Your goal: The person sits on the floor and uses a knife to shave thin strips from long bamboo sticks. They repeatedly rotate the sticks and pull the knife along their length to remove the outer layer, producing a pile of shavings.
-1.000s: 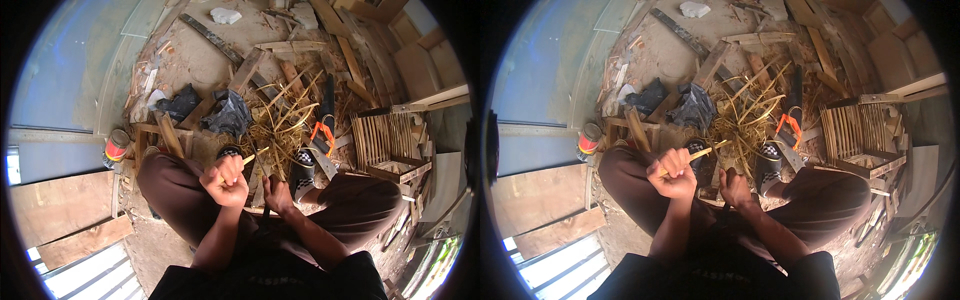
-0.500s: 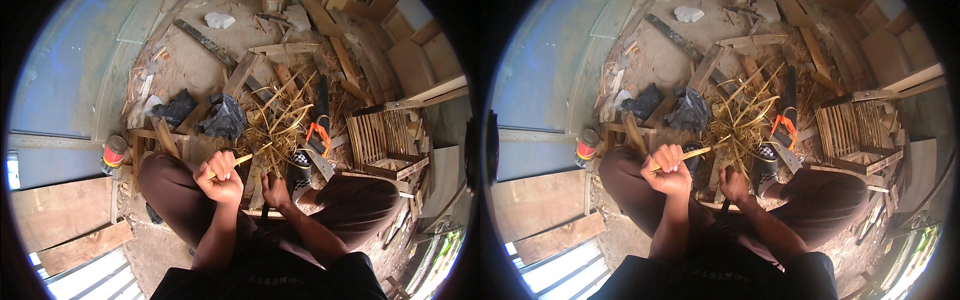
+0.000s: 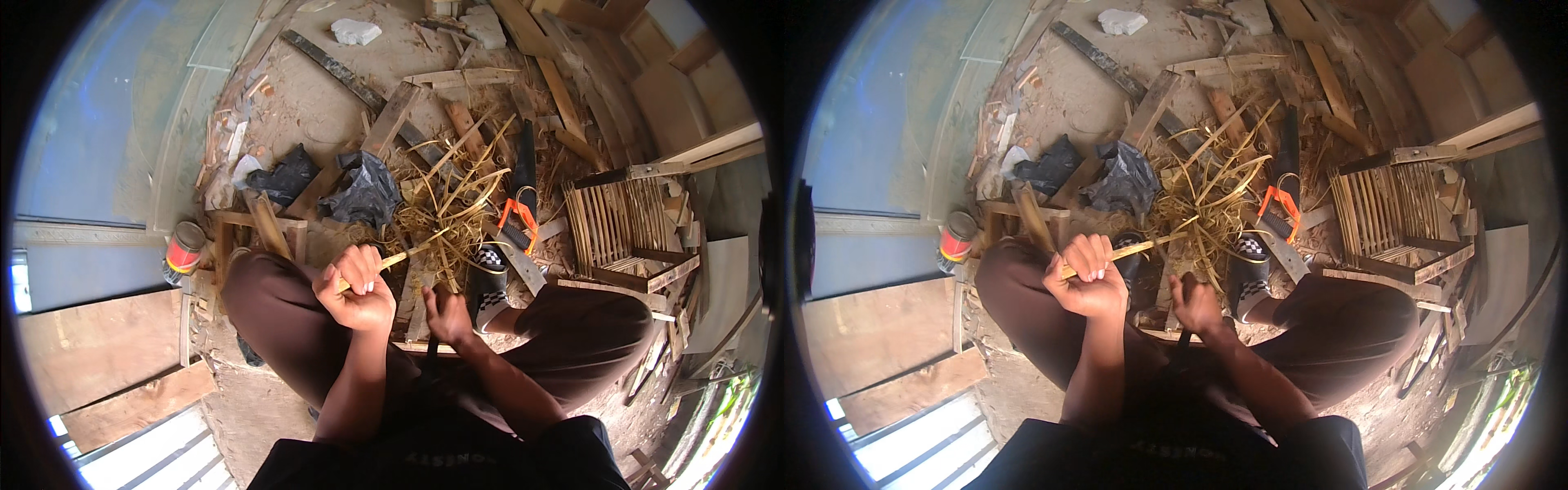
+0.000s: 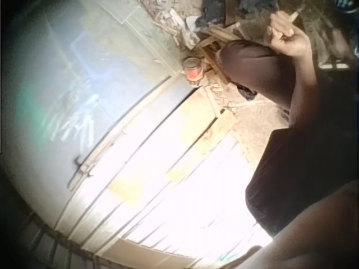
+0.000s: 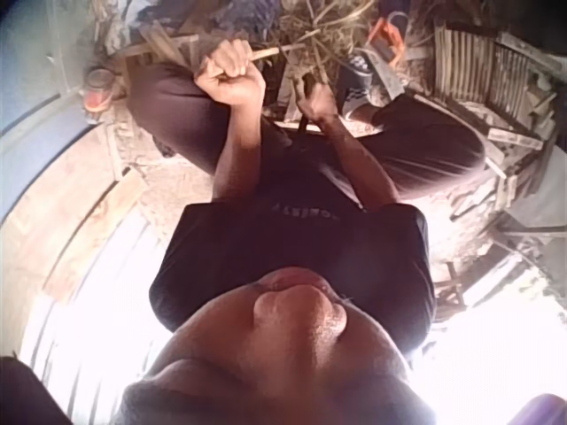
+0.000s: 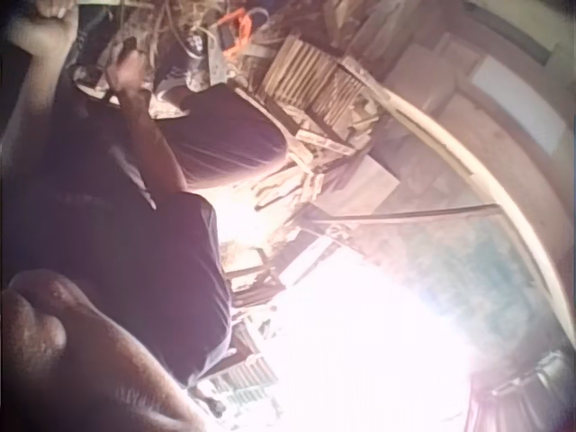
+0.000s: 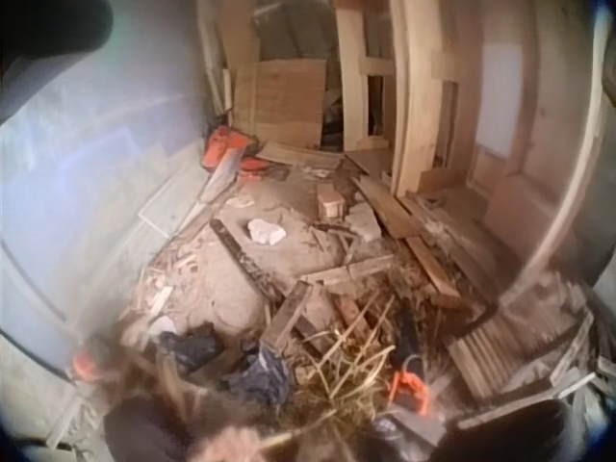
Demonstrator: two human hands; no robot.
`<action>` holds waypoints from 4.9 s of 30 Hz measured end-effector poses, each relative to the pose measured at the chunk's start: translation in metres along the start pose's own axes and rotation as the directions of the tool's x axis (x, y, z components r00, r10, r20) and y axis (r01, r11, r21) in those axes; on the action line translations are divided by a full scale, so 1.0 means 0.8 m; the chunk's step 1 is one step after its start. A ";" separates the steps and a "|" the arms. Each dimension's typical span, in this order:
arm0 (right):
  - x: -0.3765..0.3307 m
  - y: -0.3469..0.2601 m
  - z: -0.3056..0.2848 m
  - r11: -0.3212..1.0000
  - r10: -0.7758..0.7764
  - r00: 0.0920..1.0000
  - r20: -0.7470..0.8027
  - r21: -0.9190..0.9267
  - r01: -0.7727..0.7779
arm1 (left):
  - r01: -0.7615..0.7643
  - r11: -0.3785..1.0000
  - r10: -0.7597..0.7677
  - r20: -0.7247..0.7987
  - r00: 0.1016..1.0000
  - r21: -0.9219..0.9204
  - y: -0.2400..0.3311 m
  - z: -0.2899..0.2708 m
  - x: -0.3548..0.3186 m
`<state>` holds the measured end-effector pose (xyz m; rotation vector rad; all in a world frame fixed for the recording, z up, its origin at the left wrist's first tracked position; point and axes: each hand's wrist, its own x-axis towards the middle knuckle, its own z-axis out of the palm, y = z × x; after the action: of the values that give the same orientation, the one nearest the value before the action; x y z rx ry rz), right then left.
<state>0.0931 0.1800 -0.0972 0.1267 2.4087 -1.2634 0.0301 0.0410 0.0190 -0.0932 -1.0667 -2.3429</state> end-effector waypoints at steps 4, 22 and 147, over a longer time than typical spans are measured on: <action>-0.017 -0.049 -0.018 0.951 -0.276 0.960 -0.033 0.138 0.278 | 0.017 1.000 -0.017 0.018 1.000 0.004 0.004 0.004 -0.001; 0.047 0.052 0.043 0.999 0.033 0.994 -0.100 0.043 -0.029 | 0.101 0.993 -0.098 0.040 0.994 -0.058 0.006 -0.002 0.002; 0.069 0.010 0.048 0.880 0.072 0.993 -0.098 0.475 -0.017 | 0.138 0.987 -0.149 -0.133 0.980 -0.088 0.007 0.008 0.031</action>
<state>0.0572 0.1482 -0.1448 0.4026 2.1168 -1.8465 0.0109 0.0312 0.0341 0.1205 -0.9418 -2.4798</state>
